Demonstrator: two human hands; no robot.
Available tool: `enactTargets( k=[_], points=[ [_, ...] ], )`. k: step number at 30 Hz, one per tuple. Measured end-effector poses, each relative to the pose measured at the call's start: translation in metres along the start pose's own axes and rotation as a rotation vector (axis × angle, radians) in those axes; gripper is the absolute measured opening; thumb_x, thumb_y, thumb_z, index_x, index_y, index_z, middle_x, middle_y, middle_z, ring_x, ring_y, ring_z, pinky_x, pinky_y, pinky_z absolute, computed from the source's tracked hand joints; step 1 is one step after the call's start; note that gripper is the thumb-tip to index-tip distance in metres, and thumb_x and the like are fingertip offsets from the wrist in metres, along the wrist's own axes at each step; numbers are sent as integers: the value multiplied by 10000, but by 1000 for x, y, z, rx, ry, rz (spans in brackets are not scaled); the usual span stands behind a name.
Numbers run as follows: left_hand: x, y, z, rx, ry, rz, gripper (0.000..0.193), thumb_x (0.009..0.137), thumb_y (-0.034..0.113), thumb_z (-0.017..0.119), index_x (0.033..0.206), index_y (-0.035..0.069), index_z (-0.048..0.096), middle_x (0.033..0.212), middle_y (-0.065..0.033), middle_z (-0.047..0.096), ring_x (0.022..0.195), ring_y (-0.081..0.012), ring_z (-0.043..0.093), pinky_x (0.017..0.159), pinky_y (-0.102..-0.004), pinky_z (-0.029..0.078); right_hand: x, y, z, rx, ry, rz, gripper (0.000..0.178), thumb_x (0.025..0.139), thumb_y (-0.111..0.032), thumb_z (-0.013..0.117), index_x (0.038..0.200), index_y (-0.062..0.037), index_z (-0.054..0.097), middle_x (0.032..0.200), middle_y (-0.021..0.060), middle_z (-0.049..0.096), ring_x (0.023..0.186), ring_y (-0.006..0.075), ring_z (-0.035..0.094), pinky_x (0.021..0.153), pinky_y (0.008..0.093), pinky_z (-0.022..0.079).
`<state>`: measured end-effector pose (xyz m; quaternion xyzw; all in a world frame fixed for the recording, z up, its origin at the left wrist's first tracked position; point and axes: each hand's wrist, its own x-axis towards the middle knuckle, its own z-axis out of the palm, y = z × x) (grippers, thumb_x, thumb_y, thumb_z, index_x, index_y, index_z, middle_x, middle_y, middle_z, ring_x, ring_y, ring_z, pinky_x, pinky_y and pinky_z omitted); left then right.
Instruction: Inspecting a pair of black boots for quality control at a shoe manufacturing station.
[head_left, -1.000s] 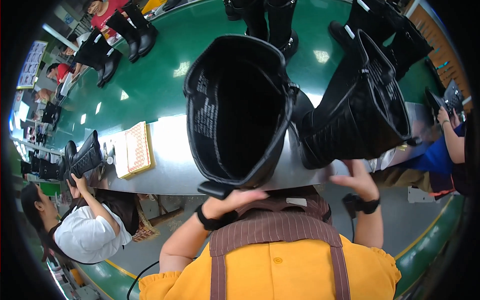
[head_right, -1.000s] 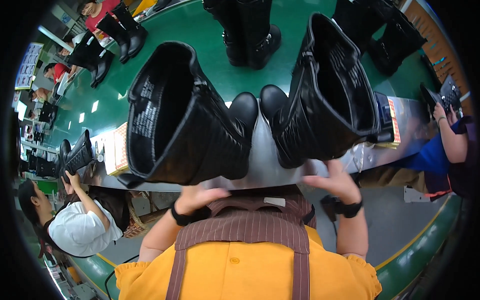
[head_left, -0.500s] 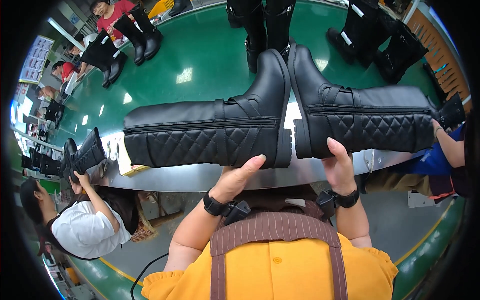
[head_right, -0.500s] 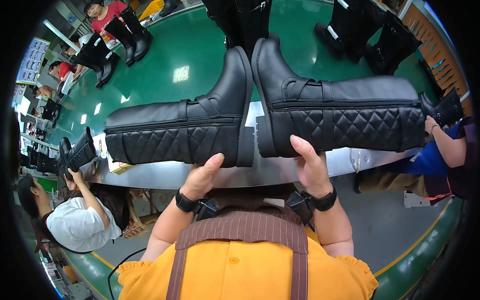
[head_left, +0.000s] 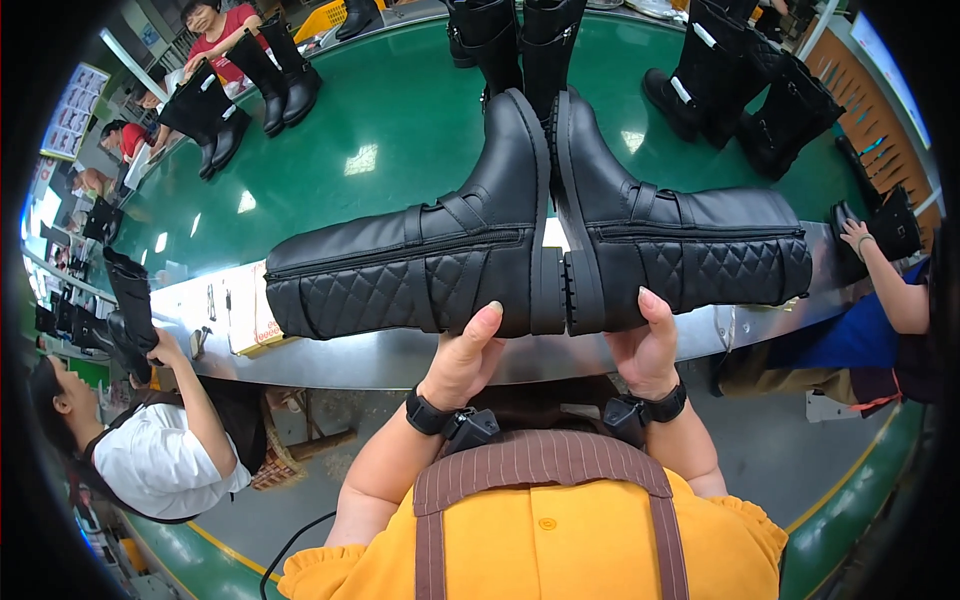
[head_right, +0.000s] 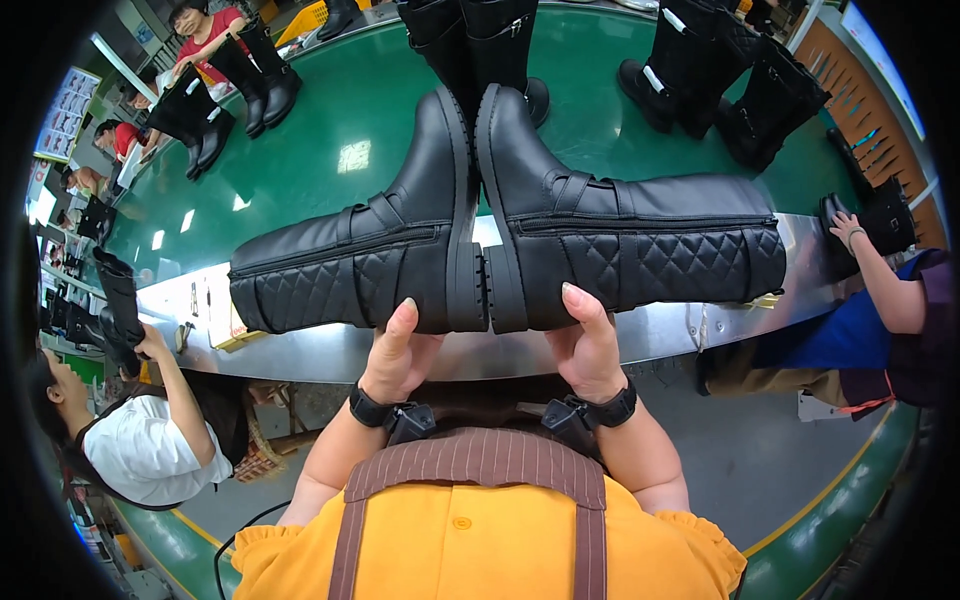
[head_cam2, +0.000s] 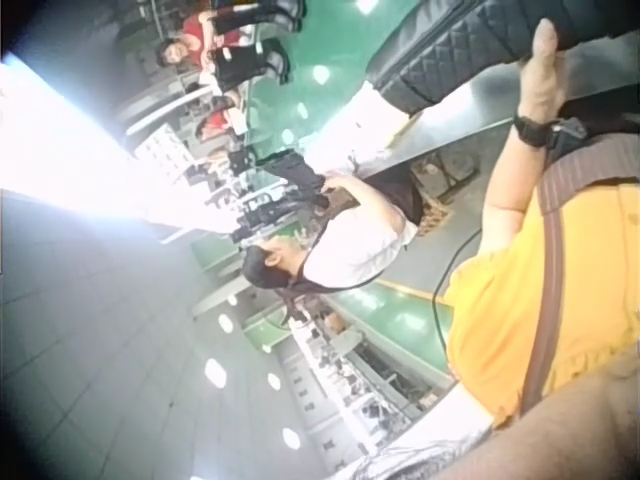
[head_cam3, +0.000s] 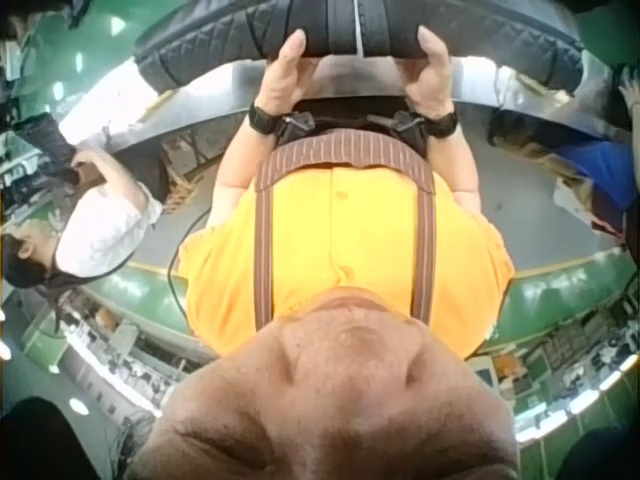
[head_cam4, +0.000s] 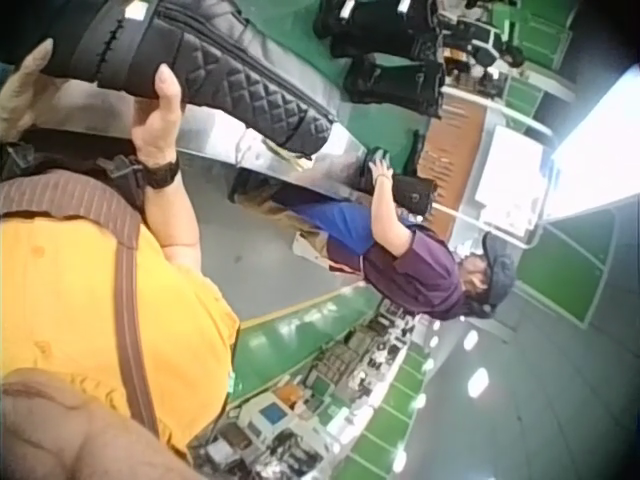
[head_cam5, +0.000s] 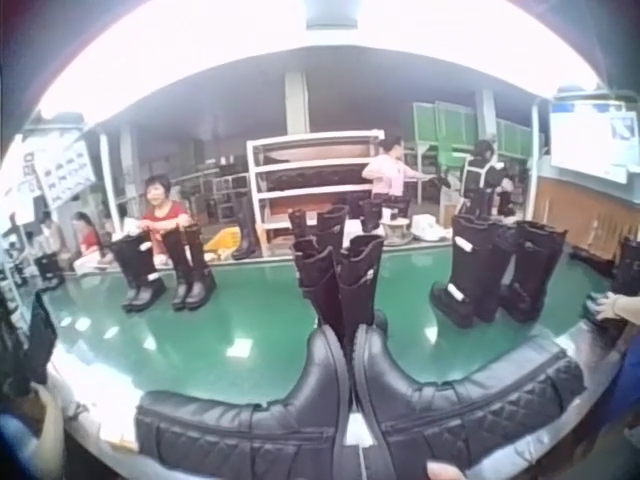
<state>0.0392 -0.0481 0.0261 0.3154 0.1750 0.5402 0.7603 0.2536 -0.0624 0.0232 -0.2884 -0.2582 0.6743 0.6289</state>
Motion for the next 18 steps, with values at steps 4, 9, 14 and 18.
enactTargets(
  k=[4,9,14,18],
  points=[
    [0,-5,-6,30,22,-6,463,929,205,627,1338,43,482,1305,-88,551,1205,-209,525,1064,-388,384,-1,0,-1,5,-14,14,457,866,-344,587,1158,6,623,1143,103,668,1036,227,636,915,370,489],
    [1,-8,-5,24,3,-46,459,934,189,598,1345,26,473,1326,-94,536,1222,-214,506,1081,-386,360,-1,-1,-15,24,-82,59,472,849,-330,615,1159,26,620,1175,114,656,1083,251,621,969,389,462],
    [5,-2,-9,82,97,-121,411,917,96,617,1307,21,512,1257,-64,578,1158,-168,552,1040,-340,408,12,1,-25,-24,-125,1,508,819,-170,598,1281,29,530,1295,131,576,1203,267,548,1043,402,416],
    [12,-13,-25,711,126,-18,365,905,162,671,1228,7,598,1161,-55,617,1060,-118,566,980,-310,446,20,-2,-19,-650,-152,-233,460,816,-11,638,1269,-12,556,1229,88,600,1097,196,575,1003,342,435]
  ],
)
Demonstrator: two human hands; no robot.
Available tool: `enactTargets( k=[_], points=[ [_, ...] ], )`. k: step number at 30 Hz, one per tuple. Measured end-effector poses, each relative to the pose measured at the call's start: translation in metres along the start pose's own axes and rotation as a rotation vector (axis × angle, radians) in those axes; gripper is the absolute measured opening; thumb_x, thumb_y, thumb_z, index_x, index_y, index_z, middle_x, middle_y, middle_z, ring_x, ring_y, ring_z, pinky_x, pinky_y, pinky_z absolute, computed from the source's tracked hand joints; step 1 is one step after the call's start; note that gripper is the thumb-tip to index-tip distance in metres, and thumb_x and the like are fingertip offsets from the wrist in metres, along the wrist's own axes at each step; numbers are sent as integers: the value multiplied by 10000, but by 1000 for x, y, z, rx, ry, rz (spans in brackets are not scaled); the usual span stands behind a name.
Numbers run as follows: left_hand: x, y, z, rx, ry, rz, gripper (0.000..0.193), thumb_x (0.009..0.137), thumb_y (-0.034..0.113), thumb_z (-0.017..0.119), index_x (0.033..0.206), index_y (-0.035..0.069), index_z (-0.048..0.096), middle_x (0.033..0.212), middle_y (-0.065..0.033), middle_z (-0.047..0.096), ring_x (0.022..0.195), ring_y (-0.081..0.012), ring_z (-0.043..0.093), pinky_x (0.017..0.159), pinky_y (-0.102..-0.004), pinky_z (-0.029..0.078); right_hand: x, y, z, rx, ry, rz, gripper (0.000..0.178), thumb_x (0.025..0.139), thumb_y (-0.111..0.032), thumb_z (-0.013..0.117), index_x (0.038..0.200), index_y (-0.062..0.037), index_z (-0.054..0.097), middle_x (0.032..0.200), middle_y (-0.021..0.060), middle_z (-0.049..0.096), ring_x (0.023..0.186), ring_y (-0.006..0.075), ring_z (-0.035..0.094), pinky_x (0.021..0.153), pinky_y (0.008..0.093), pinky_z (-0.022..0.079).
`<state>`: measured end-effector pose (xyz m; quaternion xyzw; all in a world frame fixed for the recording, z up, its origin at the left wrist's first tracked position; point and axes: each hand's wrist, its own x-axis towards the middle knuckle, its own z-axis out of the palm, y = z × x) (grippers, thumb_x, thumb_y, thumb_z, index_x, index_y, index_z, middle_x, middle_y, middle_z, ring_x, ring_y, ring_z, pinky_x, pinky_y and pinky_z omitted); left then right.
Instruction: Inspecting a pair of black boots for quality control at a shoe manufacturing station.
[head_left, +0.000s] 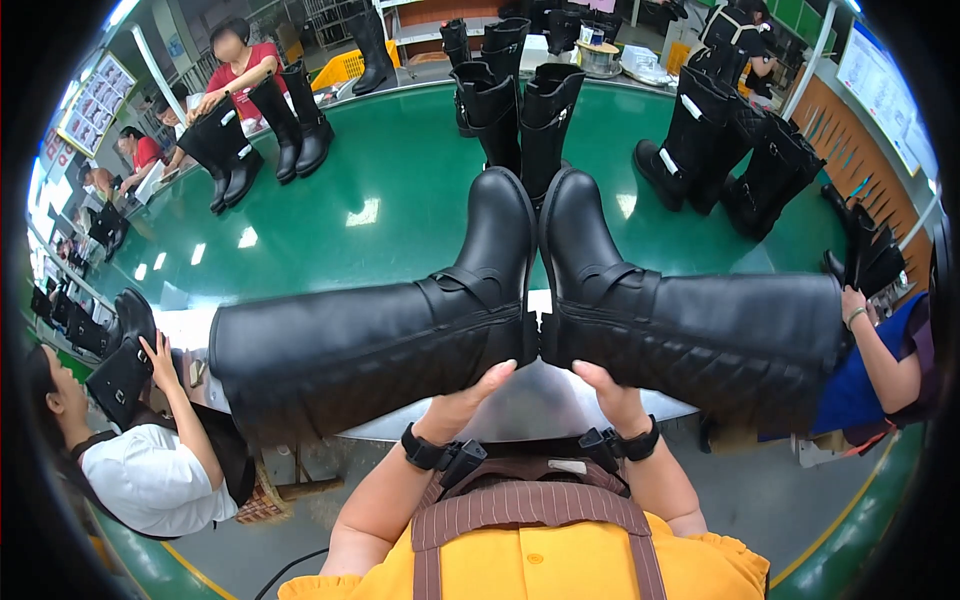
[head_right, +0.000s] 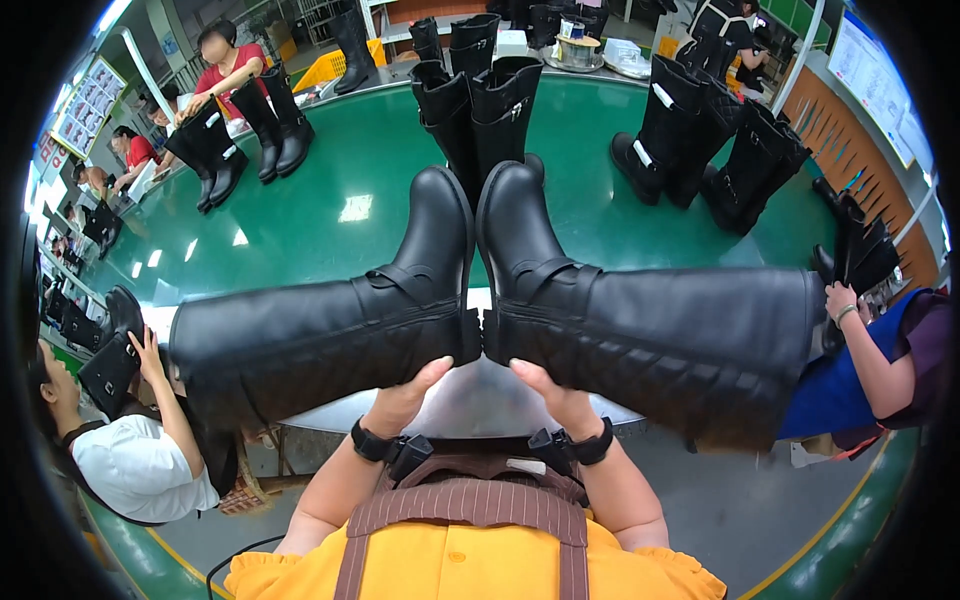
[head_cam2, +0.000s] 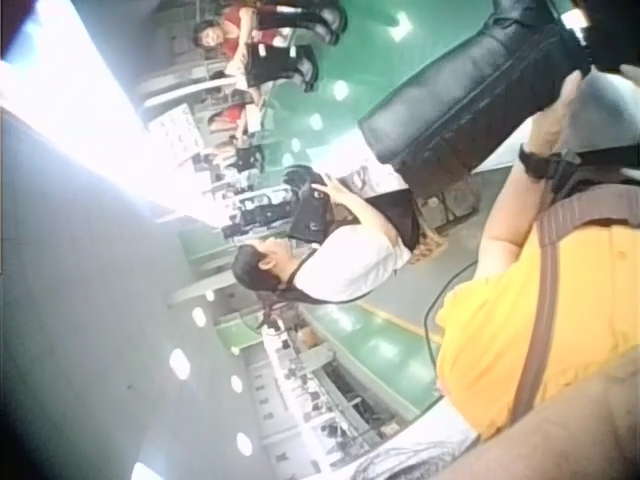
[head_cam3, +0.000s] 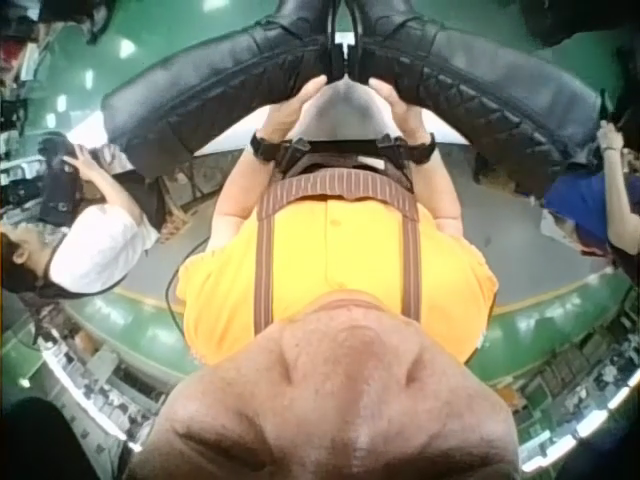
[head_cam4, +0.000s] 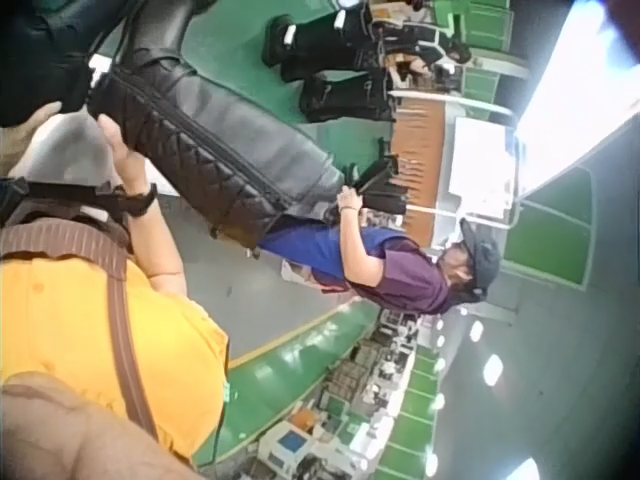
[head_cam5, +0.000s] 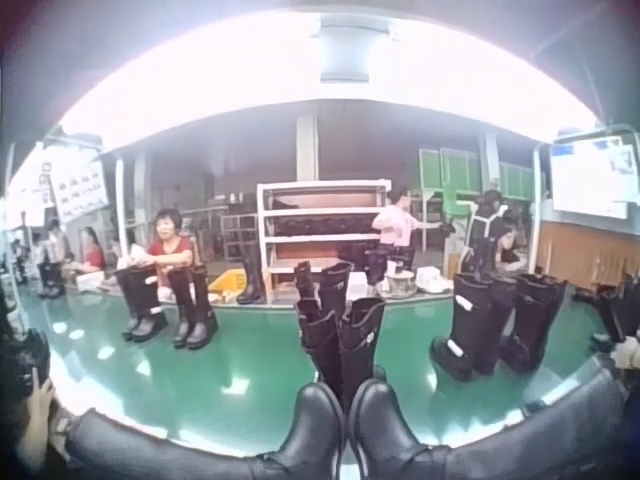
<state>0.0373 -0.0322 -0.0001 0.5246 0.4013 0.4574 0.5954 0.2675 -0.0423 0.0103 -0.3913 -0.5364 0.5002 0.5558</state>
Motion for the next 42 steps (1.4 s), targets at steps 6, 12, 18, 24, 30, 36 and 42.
enactTargets(
  k=[6,12,18,24,30,36,42],
  points=[
    [13,-44,20,62,39,-294,503,1006,302,459,1428,36,396,1433,-108,431,1328,-164,394,1111,-293,308,16,-3,26,-333,50,-32,547,870,-116,653,1369,-14,452,1351,126,505,1226,232,493,1026,348,408],
    [6,-20,24,283,114,140,572,967,267,521,1460,60,319,1436,-115,426,1338,-197,383,1106,-332,314,45,-1,4,37,42,-115,796,893,-82,598,1537,-93,131,1458,160,372,1269,270,458,1049,429,385],
    [13,15,35,570,167,552,677,928,232,583,1493,84,241,1439,-122,421,1347,-230,373,1101,-371,321,57,40,-14,489,-44,170,599,968,-418,540,1417,-52,390,1322,70,522,1198,160,496,1033,296,374],
    [32,21,18,167,15,505,715,934,217,567,1523,103,176,1423,-134,432,1349,-239,375,1077,-386,343,58,73,-36,533,-89,337,673,952,-421,561,1472,-75,312,1423,69,440,1303,176,412,1066,336,355],
    [62,9,5,-600,-116,-130,744,952,568,420,1471,51,292,1418,-94,458,1298,-210,446,1099,-354,348,47,52,-28,462,-118,287,699,940,-408,584,1482,-79,289,1439,73,418,1317,181,393,1073,336,346],
    [61,-5,6,-634,-182,-167,761,931,600,420,1452,52,332,1436,-92,444,1309,-218,435,1097,-378,353,47,28,-28,391,-146,227,729,928,-394,606,1492,-84,267,1455,77,396,1332,187,374,1080,337,337],
    [58,-7,4,-651,-117,-234,773,907,601,475,1438,52,356,1424,-98,458,1315,-233,432,1104,-401,350,49,21,-30,358,-174,217,761,915,-381,629,1503,-88,244,1470,81,374,1347,192,355,1086,338,328]
  ],
)
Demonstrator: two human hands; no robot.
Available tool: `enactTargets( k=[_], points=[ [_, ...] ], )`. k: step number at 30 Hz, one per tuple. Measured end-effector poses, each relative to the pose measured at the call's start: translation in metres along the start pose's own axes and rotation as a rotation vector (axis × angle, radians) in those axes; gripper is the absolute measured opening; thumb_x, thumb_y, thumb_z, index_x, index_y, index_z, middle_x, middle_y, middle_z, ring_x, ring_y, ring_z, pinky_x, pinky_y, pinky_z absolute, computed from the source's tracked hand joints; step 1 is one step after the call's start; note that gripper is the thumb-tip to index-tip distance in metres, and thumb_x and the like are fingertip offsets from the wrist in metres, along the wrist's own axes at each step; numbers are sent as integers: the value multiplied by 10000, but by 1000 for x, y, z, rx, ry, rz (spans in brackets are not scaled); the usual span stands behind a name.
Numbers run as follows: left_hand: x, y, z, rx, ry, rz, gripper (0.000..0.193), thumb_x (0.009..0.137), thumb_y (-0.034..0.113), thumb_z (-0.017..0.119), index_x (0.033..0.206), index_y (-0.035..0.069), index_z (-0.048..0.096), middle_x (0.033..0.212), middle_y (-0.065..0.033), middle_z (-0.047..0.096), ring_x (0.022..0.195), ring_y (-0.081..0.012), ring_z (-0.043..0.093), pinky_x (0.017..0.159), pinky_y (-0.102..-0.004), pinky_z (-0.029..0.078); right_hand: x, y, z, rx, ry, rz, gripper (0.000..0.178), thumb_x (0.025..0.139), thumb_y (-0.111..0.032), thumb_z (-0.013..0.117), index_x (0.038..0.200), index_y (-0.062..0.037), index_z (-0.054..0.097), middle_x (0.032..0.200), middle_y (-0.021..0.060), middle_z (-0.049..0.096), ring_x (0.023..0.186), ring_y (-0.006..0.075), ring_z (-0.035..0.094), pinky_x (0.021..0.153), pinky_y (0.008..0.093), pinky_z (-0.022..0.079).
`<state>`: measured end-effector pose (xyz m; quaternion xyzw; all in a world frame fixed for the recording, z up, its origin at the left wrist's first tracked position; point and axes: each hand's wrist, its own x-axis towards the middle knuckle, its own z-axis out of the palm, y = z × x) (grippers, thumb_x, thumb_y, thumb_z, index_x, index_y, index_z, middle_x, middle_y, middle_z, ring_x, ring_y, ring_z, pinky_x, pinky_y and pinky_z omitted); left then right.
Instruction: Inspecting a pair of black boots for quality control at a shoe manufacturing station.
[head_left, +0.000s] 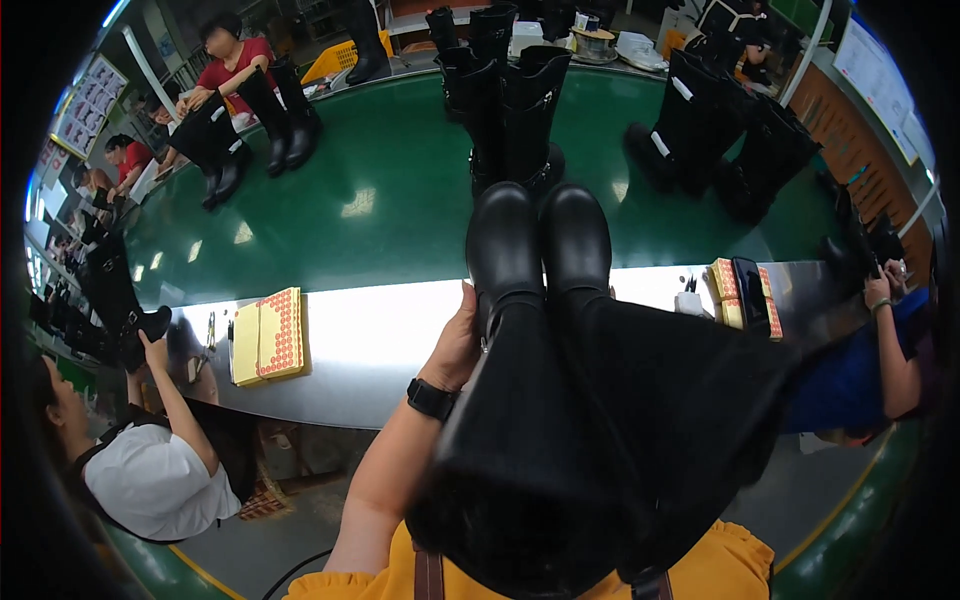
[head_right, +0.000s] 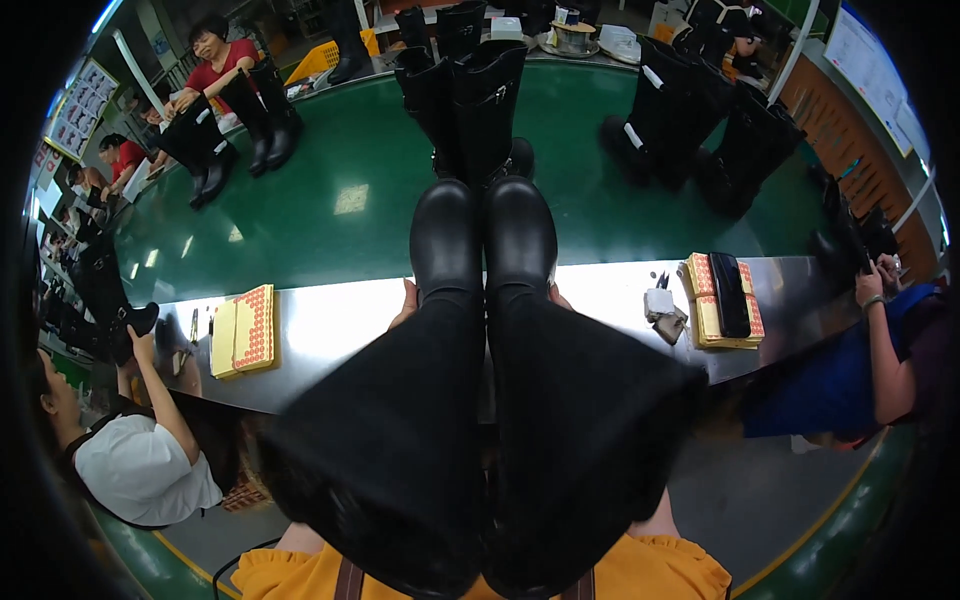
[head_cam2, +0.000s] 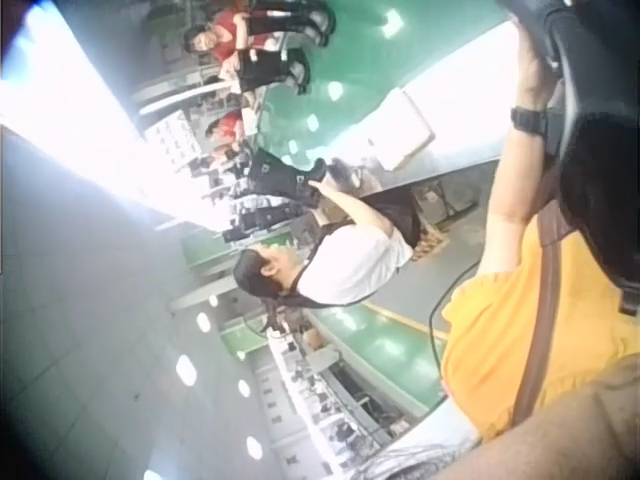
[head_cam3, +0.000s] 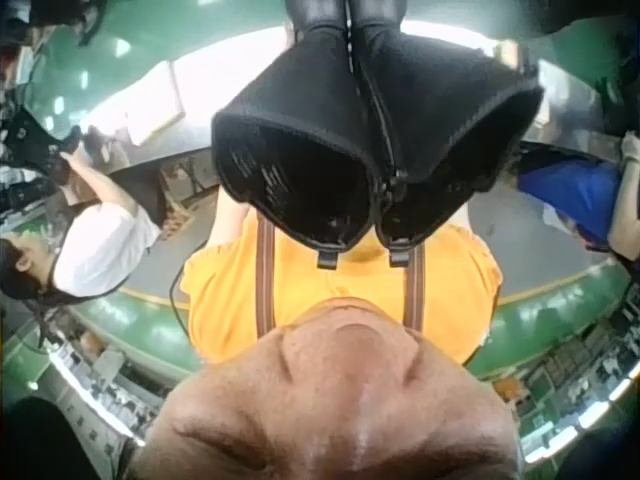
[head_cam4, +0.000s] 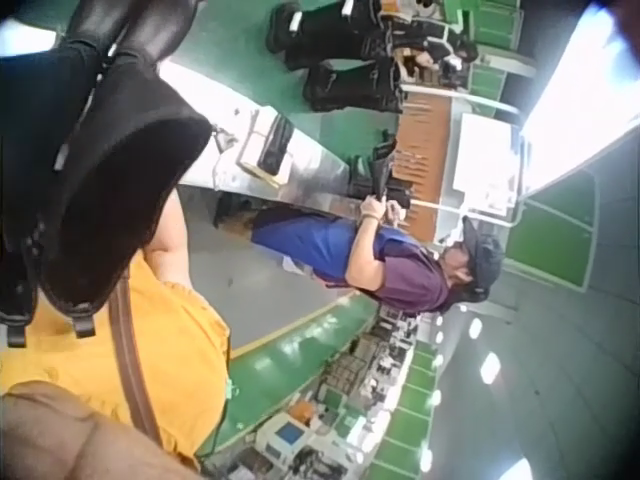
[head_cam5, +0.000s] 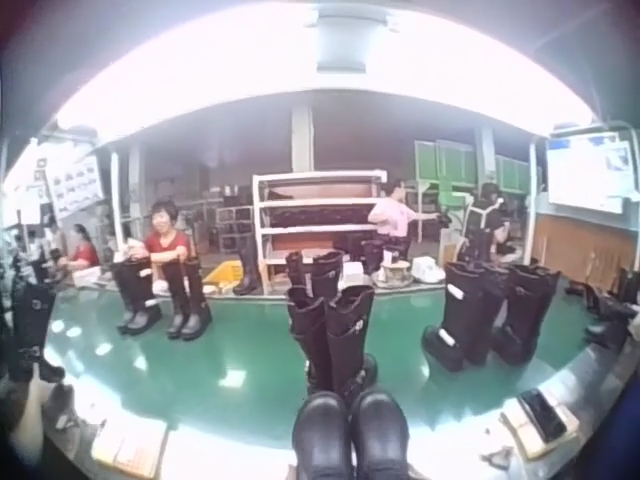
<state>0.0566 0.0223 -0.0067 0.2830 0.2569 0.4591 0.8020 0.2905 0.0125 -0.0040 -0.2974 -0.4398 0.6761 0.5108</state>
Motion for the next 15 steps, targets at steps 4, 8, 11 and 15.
enactTargets(
  k=[4,8,11,15],
  points=[
    [-4,-4,-6,3,0,-45,793,890,612,498,1433,51,363,1417,-102,466,1313,-239,436,1104,-404,352,-5,10,-4,0,-8,26,783,907,-372,644,1509,-91,229,1481,84,359,1356,195,343,1091,339,322],
    [-6,-10,-24,9,2,-101,813,873,623,521,1429,50,369,1409,-105,473,1310,-245,441,1104,-407,354,-15,27,-12,-22,-12,117,807,899,-364,659,1516,-94,214,1491,87,345,1366,199,330,1096,339,316],
    [-4,-14,-41,-2,-78,-114,833,857,634,536,1426,48,373,1404,-109,478,1306,-248,446,1103,-409,357,-15,21,-13,-89,11,107,825,893,-357,670,1521,-96,202,1499,89,334,1373,201,321,1099,340,312],
    [0,-25,-62,-54,-228,-113,863,835,650,554,1423,44,377,1397,-114,484,1299,-253,455,1099,-411,364,-6,-31,-5,-90,-115,-99,1142,680,-203,815,1547,-136,75,1515,117,265,1399,278,277,1137,426,225]
  ],
)
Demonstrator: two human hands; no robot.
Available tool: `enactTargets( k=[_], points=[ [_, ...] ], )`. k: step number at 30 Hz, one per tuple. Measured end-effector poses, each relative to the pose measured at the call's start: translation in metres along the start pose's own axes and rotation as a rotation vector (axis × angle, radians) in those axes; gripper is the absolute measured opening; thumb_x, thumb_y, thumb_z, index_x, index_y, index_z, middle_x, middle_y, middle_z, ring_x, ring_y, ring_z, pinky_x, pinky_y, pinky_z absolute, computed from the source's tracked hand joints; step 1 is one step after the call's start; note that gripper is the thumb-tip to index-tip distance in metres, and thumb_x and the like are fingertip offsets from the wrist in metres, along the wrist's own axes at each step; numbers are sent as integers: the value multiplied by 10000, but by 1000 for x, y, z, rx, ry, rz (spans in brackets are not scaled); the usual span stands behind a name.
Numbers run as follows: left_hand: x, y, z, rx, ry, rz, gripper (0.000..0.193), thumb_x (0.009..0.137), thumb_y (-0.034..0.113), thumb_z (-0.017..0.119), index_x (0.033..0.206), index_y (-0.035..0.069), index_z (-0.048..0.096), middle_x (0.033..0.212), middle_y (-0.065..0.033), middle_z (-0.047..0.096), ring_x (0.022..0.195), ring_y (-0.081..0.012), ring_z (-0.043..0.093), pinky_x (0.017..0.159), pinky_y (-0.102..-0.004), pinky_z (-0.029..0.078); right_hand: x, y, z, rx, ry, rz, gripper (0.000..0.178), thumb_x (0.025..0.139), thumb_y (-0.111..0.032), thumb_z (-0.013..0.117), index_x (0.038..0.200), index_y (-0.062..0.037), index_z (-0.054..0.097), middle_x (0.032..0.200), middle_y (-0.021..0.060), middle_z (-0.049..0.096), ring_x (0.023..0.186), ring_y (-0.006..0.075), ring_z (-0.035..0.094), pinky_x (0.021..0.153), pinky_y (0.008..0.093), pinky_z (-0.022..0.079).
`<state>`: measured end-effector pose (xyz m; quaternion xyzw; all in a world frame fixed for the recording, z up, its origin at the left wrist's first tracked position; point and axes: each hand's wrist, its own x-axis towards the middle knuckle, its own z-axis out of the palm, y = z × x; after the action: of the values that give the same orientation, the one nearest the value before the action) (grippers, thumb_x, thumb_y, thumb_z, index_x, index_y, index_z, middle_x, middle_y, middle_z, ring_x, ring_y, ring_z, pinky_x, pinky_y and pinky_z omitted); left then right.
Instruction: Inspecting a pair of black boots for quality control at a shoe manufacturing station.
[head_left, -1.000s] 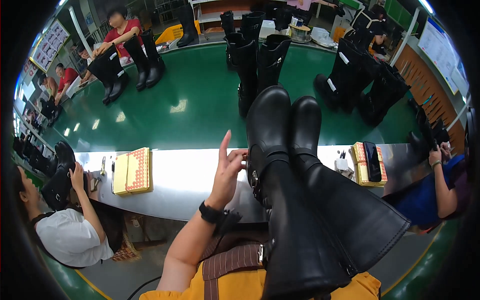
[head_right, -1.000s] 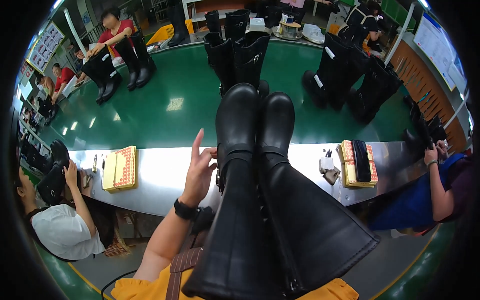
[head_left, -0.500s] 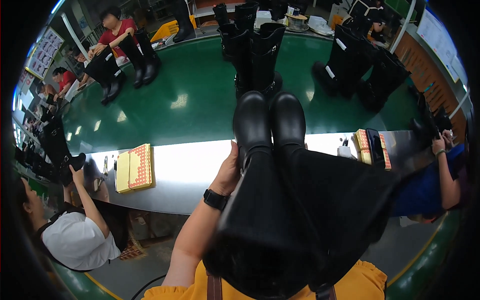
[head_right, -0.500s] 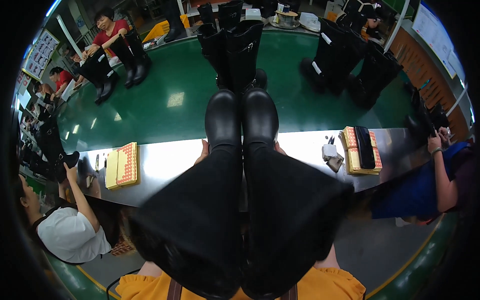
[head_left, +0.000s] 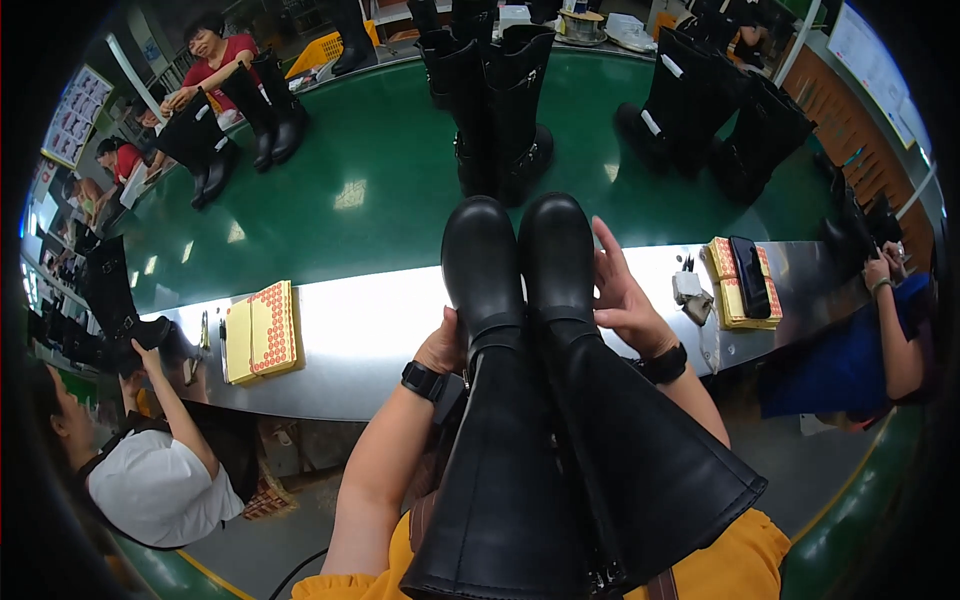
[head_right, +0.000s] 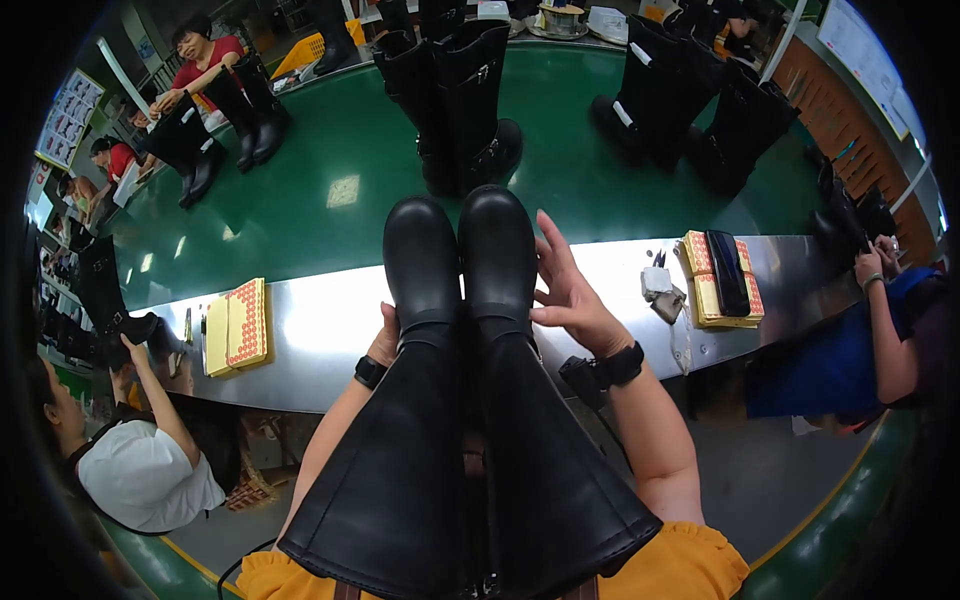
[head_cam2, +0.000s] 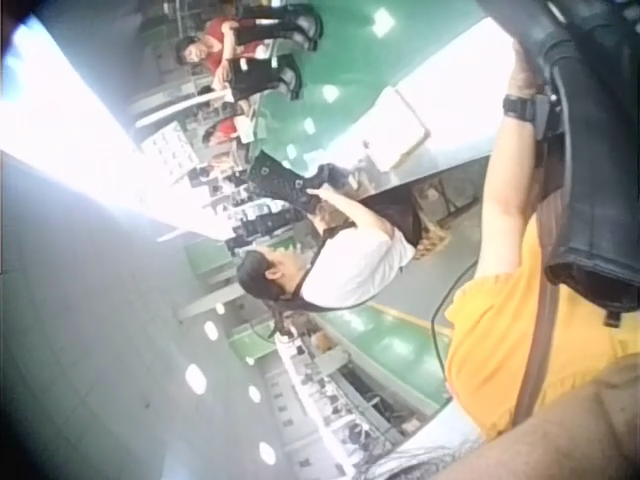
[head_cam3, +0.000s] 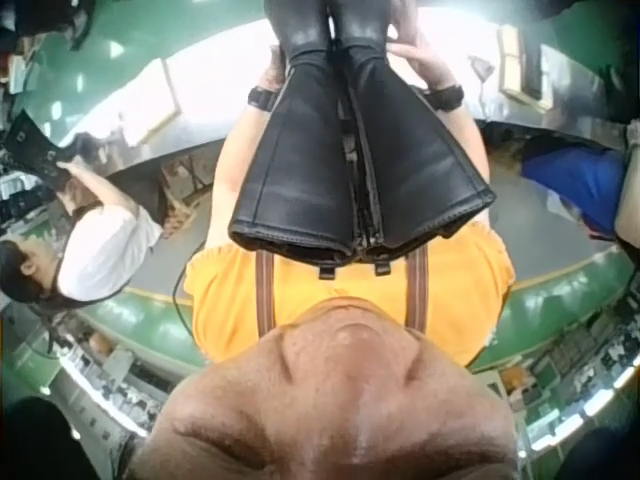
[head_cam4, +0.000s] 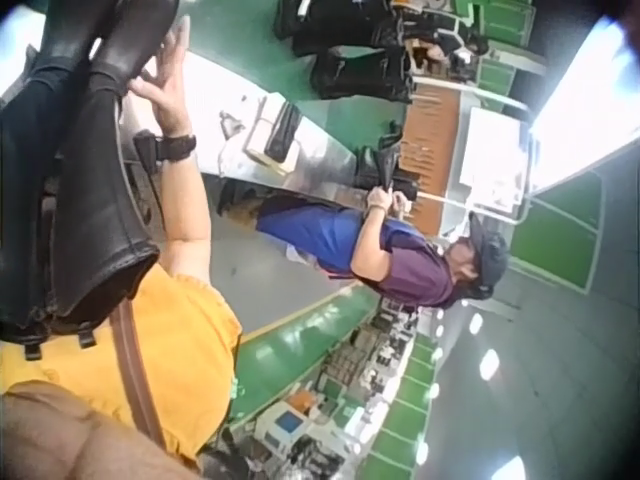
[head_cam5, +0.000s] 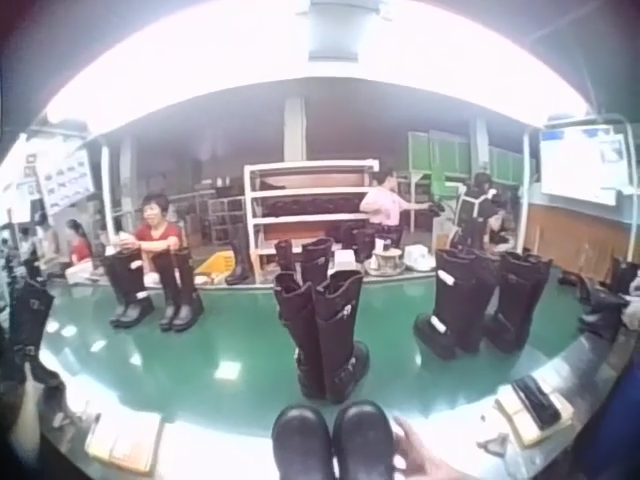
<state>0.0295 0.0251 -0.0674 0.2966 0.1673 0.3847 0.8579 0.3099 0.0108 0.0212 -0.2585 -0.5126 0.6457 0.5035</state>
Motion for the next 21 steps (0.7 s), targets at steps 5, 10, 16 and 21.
enactTargets(
  k=[5,10,16,21],
  points=[
    [4,-12,-11,-30,-114,1,900,807,670,577,1419,39,382,1389,-120,492,1291,-258,466,1095,-414,373,36,-57,34,-596,199,108,887,767,-562,685,1415,-46,368,1181,204,594,1092,305,598,907,411,471],
    [8,-17,-6,26,-19,5,1119,677,809,557,1411,-14,368,1351,-194,506,1226,-287,531,1043,-416,445,52,-67,56,-1484,314,128,783,768,-611,676,1154,56,539,801,222,689,796,370,693,791,414,528],
    [-2,-2,-4,-10,-36,9,1011,701,683,684,1405,18,395,1363,-138,513,1260,-260,498,1072,-412,403,47,-86,21,-535,-159,360,846,904,-147,661,1538,-88,104,1392,186,456,1247,198,470,976,331,445],
    [2,-3,-6,-28,-47,-12,1003,683,663,718,1393,21,417,1345,-137,531,1247,-260,506,1066,-411,408,48,-68,31,-1120,79,262,872,833,-425,731,1471,-31,287,1190,176,602,1011,236,615,865,342,499]
  ],
)
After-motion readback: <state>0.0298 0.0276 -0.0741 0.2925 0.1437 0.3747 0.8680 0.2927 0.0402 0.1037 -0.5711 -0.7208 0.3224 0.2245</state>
